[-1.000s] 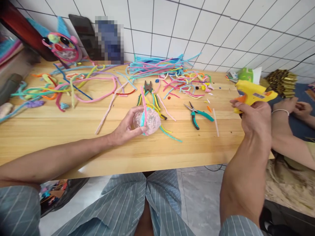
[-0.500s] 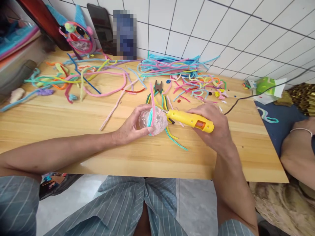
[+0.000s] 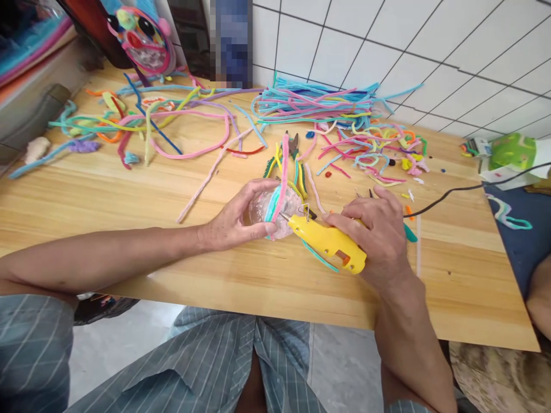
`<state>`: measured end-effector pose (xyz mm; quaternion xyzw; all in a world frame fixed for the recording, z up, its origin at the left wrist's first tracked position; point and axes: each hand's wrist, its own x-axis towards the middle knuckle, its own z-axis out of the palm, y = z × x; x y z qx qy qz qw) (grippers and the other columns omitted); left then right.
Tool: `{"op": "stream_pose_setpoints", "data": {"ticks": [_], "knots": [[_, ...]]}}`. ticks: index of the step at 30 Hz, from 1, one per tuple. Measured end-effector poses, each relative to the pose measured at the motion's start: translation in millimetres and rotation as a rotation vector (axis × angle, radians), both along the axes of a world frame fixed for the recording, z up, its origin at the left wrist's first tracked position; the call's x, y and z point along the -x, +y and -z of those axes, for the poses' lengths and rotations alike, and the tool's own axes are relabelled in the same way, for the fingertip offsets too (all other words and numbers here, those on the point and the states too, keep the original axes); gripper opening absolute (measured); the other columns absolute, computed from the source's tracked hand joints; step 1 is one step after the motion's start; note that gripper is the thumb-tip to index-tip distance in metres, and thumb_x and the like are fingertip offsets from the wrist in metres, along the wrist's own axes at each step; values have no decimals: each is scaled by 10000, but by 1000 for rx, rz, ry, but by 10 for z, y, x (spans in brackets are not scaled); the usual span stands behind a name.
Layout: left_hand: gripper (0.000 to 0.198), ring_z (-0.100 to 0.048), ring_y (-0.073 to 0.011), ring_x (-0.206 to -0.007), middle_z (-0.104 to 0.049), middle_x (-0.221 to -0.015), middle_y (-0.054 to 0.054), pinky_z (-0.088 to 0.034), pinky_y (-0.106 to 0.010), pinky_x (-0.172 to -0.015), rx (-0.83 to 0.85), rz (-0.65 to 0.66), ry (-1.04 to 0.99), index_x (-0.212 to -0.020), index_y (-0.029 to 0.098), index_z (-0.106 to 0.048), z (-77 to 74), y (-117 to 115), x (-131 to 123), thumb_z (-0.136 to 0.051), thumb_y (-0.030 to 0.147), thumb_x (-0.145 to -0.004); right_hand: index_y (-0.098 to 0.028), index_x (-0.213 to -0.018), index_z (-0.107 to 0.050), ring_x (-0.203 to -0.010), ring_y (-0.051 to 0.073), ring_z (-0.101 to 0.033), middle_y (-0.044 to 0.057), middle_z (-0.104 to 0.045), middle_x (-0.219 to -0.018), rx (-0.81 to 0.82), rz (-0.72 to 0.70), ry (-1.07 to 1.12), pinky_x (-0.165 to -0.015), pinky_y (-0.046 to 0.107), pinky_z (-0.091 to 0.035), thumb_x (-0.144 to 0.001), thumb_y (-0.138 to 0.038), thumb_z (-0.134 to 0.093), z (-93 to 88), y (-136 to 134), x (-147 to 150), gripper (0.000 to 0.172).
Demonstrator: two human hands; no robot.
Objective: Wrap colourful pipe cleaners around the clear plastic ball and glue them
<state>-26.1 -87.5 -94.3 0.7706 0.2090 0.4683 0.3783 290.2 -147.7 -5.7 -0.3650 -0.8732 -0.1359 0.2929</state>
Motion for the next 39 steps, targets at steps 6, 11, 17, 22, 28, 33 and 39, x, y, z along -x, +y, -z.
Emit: {"op": "stream_pose_setpoints", "data": {"ticks": [6, 11, 17, 22, 28, 33, 39], "knots": [[751, -618, -349, -1540, -627, -1611, -150, -505, -576, -1333, 71, 52, 26, -1651, 303, -514, 9, 23, 34, -813, 574, -1018, -322, -1264, -738, -989, 225, -734, 14, -764, -981, -67, 27, -42, -1204, 535, -529, -1133, -228, -593, 68, -11, 55, 217], [783, -597, -356, -1573, -604, -1653, -154, -478, -573, -1359, 89, 55, 59, -1656, 296, -508, 41, 23, 62, -813, 610, -1007, -314, -1284, -712, -996, 235, -685, 21, -749, -970, -119, 25, -68, -1193, 516, -538, -1159, -249, -534, 99, -14, 69, 226], [797, -600, -343, -1557, -603, -1646, -144, -478, -555, -1362, 121, 65, 44, -1658, 299, -504, 39, 19, 72, -818, 622, -1001, -325, -1276, -703, -998, 224, -682, 6, -739, -978, -147, 35, -67, -1202, 496, -547, -1141, -236, -562, 105, -13, 64, 214], [804, -587, -345, -1571, -597, -1648, -148, -461, -562, -1376, 129, 68, 48, -1658, 297, -500, 27, 14, 73, -820, 625, -998, -358, -1264, -713, -1007, 218, -694, 0, -738, -975, -115, 65, -42, -1203, 510, -553, -1147, -274, -542, 124, -34, 46, 223], [803, -587, -352, -1583, -596, -1661, -149, -465, -574, -1382, 144, 56, 55, -1655, 302, -499, 28, 10, 76, -822, 623, -994, -387, -1258, -737, -961, 220, -711, -7, -759, -948, -95, 35, 6, -1176, 516, -570, -1120, -242, -552, 119, -50, 50, 272], [801, -590, -348, -1577, -600, -1655, -148, -469, -574, -1381, 148, 50, 58, -1649, 297, -502, 19, 3, 75, -816, 635, -994, -366, -1263, -745, -974, 232, -708, 9, -763, -957, -82, 65, 6, -1185, 517, -559, -1111, -261, -591, 111, -52, 36, 241], [799, -603, -343, -1560, -604, -1649, -151, -479, -568, -1369, 148, 53, 60, -1645, 293, -502, 10, 6, 76, -819, 629, -993, -305, -1258, -736, -974, 235, -695, 32, -765, -946, -112, 17, -25, -1176, 505, -557, -1130, -233, -539, 113, -46, 76, 245]]}}
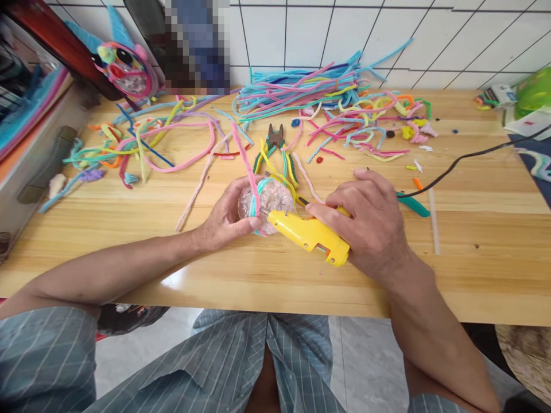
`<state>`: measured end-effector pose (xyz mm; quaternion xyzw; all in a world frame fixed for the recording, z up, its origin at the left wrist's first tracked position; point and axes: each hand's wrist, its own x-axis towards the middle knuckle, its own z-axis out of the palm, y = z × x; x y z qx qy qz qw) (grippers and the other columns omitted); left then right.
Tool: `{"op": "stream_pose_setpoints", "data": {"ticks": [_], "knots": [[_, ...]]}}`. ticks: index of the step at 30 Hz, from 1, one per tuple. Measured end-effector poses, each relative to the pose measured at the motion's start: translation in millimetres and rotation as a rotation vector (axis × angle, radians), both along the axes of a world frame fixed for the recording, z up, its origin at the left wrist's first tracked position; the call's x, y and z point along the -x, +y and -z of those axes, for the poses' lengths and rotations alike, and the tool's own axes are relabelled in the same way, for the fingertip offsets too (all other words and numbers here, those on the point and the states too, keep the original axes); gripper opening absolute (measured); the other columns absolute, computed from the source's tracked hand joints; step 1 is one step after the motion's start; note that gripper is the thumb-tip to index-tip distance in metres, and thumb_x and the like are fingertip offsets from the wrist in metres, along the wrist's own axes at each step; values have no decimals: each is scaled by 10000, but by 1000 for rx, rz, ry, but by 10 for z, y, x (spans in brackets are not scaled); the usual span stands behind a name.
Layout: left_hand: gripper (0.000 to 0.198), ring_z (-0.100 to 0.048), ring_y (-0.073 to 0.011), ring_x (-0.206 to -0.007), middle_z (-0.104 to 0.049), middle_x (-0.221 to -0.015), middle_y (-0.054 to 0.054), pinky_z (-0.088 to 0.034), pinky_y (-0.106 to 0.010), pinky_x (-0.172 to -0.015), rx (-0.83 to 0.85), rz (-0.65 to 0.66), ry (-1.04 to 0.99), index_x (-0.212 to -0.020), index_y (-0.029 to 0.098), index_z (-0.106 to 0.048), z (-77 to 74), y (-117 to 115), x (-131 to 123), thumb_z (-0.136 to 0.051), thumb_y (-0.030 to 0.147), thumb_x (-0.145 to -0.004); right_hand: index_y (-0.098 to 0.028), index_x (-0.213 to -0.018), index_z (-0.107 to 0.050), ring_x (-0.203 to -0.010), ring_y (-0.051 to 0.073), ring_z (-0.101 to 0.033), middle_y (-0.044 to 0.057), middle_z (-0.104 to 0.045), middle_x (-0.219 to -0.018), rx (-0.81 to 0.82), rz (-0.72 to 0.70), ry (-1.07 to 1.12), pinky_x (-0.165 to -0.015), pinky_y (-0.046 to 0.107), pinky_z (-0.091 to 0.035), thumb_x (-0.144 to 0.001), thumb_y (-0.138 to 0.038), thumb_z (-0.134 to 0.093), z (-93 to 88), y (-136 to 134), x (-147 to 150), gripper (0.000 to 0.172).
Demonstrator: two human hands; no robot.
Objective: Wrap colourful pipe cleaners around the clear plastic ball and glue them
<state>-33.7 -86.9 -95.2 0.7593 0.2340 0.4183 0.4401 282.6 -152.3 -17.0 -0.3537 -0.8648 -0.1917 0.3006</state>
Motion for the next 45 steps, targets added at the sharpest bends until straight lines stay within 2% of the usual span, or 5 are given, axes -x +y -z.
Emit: {"op": "stream_pose_setpoints", "data": {"ticks": [8, 22, 31, 35, 45], "knots": [[788, -607, -337, -1552, -612, -1641, -139, -480, -559, -1362, -2, 3, -33, -1643, 308, -516, 34, 5, -12, -828, 618, -989, -355, -1240, -734, -947, 218, -683, -7, -757, -926, 9, -1, 21, -1166, 490, -571, -1107, -225, -566, 30, 19, 8, 251], [784, -619, -334, -1538, -608, -1632, -136, -517, -549, -1342, 34, 27, -43, -1642, 318, -505, 12, 6, -6, -833, 607, -990, -328, -1246, -747, -975, 232, -684, 25, -740, -942, 23, 17, 19, -1166, 487, -553, -1137, -266, -571, -26, 13, -21, 216], [782, -604, -337, -1558, -606, -1642, -146, -485, -558, -1364, -39, 3, 6, -1647, 304, -510, -5, 2, -4, -819, 612, -998, -343, -1285, -750, -961, 223, -681, 10, -742, -932, 24, 14, 34, -1142, 485, -570, -1103, -206, -585, 15, 11, 16, 281], [799, -608, -348, -1554, -607, -1643, -149, -487, -575, -1358, -9, 0, 5, -1651, 303, -502, 12, 5, 1, -812, 635, -995, -382, -1354, -747, -962, 242, -691, 15, -744, -941, 56, 14, 72, -1126, 531, -573, -1124, -278, -546, 16, 13, -20, 322], [792, -605, -346, -1560, -604, -1645, -147, -482, -568, -1366, -12, 8, 0, -1647, 303, -498, 8, 8, 0, -811, 632, -998, -357, -1282, -713, -933, 229, -682, 11, -722, -919, 20, 16, 17, -1098, 486, -575, -1175, -298, -494, -35, 29, 2, 251]]}}
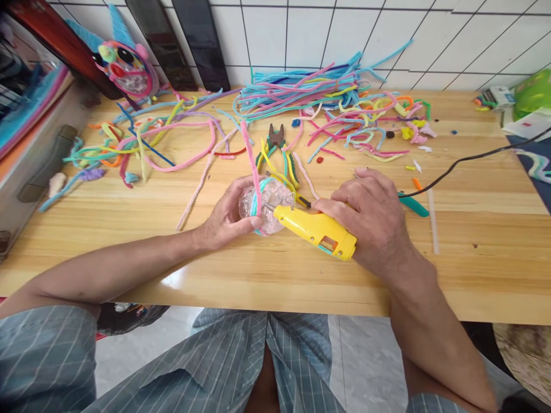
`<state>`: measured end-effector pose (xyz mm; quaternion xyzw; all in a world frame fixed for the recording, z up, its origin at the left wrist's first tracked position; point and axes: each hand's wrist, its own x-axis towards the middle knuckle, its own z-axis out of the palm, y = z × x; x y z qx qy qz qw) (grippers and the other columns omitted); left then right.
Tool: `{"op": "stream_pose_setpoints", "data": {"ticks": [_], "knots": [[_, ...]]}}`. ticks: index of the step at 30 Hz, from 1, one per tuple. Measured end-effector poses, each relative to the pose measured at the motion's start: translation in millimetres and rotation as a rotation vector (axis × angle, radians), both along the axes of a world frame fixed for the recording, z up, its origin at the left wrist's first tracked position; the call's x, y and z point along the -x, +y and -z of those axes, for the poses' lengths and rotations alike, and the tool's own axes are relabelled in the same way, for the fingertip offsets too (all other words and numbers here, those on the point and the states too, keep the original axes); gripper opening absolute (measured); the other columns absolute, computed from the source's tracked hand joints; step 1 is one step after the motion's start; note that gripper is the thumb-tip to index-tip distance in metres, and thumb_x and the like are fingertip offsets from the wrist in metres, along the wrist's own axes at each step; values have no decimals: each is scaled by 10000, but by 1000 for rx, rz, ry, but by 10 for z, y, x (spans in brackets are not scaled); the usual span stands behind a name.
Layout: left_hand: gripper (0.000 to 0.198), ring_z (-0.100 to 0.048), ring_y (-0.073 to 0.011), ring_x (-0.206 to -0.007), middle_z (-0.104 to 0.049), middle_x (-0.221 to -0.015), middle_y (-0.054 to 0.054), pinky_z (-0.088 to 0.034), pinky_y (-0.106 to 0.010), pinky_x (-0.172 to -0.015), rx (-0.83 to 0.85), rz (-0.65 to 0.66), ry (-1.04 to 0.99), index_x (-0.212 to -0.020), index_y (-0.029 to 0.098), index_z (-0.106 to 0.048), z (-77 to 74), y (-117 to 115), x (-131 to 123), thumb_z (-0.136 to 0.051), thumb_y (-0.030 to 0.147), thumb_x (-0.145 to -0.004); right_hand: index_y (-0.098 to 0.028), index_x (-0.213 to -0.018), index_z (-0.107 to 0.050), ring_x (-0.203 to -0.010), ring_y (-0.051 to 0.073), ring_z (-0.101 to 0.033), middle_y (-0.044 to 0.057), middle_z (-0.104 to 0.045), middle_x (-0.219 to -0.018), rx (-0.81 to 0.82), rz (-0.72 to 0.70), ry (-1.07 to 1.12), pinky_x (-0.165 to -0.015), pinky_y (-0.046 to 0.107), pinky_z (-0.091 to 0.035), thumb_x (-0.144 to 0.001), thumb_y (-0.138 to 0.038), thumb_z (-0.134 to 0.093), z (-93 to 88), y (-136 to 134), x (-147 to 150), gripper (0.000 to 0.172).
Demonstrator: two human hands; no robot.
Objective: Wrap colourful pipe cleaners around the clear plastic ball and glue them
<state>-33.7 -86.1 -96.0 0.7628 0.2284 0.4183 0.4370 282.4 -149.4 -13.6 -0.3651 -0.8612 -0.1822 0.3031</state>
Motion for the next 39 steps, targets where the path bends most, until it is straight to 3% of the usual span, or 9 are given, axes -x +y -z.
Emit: {"op": "stream_pose_setpoints", "data": {"ticks": [14, 39], "knots": [[782, -603, -346, -1554, -607, -1639, -151, -482, -548, -1356, -30, 7, -12, -1658, 286, -500, 1, 7, -11, -813, 595, -1011, -252, -1234, -700, -940, 231, -667, 38, -723, -938, 19, -22, -78, -1094, 475, -568, -1179, -253, -488, -82, -13, 26, 219], [790, -588, -348, -1576, -593, -1651, -159, -469, -568, -1363, -61, 0, 4, -1662, 290, -501, 5, -1, -8, -813, 604, -1007, -269, -1247, -694, -931, 224, -673, 24, -708, -945, 57, -28, -46, -1076, 484, -580, -1204, -294, -449, -47, -16, 5, 249]]}}
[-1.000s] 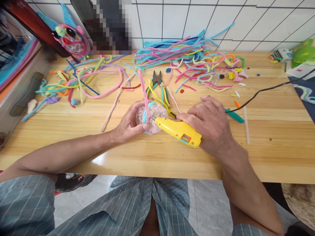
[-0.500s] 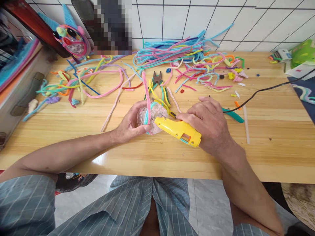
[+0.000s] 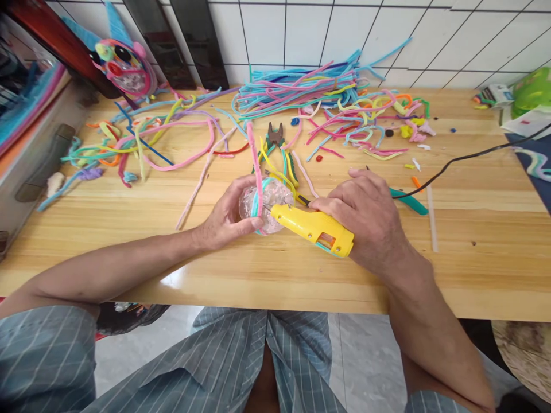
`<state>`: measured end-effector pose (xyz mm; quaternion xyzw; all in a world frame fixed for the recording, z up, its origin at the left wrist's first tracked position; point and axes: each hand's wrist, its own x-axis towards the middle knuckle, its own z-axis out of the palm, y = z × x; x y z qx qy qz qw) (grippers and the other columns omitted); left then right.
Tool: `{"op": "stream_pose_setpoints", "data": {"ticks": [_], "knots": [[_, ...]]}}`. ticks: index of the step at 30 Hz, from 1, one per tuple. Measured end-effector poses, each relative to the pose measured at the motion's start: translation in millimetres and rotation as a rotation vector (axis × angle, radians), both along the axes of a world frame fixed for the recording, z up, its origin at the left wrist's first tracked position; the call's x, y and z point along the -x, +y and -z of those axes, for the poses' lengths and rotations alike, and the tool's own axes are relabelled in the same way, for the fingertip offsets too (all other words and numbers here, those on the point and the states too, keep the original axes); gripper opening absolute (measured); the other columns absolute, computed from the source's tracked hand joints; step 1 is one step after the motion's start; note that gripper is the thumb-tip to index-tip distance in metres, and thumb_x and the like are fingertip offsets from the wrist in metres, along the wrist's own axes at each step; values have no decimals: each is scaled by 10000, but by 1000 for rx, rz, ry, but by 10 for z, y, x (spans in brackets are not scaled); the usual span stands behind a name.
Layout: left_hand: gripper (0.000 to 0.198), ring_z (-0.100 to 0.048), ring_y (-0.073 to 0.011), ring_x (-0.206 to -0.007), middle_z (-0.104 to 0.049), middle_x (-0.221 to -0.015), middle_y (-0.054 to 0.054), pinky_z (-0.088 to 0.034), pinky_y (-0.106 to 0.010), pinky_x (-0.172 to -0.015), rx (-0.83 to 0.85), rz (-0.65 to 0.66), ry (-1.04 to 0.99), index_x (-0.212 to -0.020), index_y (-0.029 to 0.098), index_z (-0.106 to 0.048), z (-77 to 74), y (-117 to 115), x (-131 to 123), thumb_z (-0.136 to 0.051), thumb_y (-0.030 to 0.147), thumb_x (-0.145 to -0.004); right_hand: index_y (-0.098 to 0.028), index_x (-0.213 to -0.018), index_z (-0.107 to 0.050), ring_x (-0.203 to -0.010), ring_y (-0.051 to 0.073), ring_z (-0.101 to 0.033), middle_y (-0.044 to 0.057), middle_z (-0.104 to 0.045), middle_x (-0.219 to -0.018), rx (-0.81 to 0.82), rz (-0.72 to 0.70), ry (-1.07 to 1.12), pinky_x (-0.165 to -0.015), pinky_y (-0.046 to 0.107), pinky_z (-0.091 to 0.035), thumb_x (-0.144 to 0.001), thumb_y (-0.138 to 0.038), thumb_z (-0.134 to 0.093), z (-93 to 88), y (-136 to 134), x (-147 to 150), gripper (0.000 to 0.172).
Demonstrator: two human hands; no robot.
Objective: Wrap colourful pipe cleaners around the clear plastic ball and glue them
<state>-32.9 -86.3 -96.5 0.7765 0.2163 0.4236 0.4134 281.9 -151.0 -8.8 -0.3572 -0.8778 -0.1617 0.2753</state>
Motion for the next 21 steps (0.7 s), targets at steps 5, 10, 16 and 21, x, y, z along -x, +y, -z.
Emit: {"op": "stream_pose_setpoints", "data": {"ticks": [5, 10, 16, 21], "knots": [[784, -601, -348, -1562, -607, -1634, -153, -483, -573, -1351, -30, -5, -10, -1662, 301, -497, 14, 4, -26, -811, 600, -1008, -288, -1226, -703, -926, 236, -685, 26, -713, -935, 27, -11, 31, -1063, 504, -586, -1200, -350, -479, -32, -7, -40, 234], [794, -604, -351, -1552, -612, -1612, -156, -510, -576, -1324, -116, -12, -56, -1667, 306, -491, 53, 21, -84, -834, 562, -999, -268, -1209, -717, -924, 250, -708, 51, -751, -947, 51, -23, 21, -1090, 523, -578, -1203, -377, -466, -43, -1, -80, 274], [819, -628, -337, -1509, -632, -1580, -162, -539, -547, -1294, -157, -4, -81, -1677, 295, -483, 17, 19, -116, -866, 509, -986, -281, -1203, -735, -890, 231, -727, 41, -753, -953, 88, -35, -1, -1130, 521, -576, -1199, -348, -461, -53, -17, -67, 282], [824, -633, -343, -1520, -630, -1599, -171, -535, -548, -1303, -178, -15, -75, -1670, 290, -495, -5, 17, -107, -881, 491, -971, -303, -1219, -753, -873, 228, -741, 31, -753, -950, 79, -25, 47, -1116, 528, -598, -1176, -382, -508, -35, -19, -82, 260]]}}
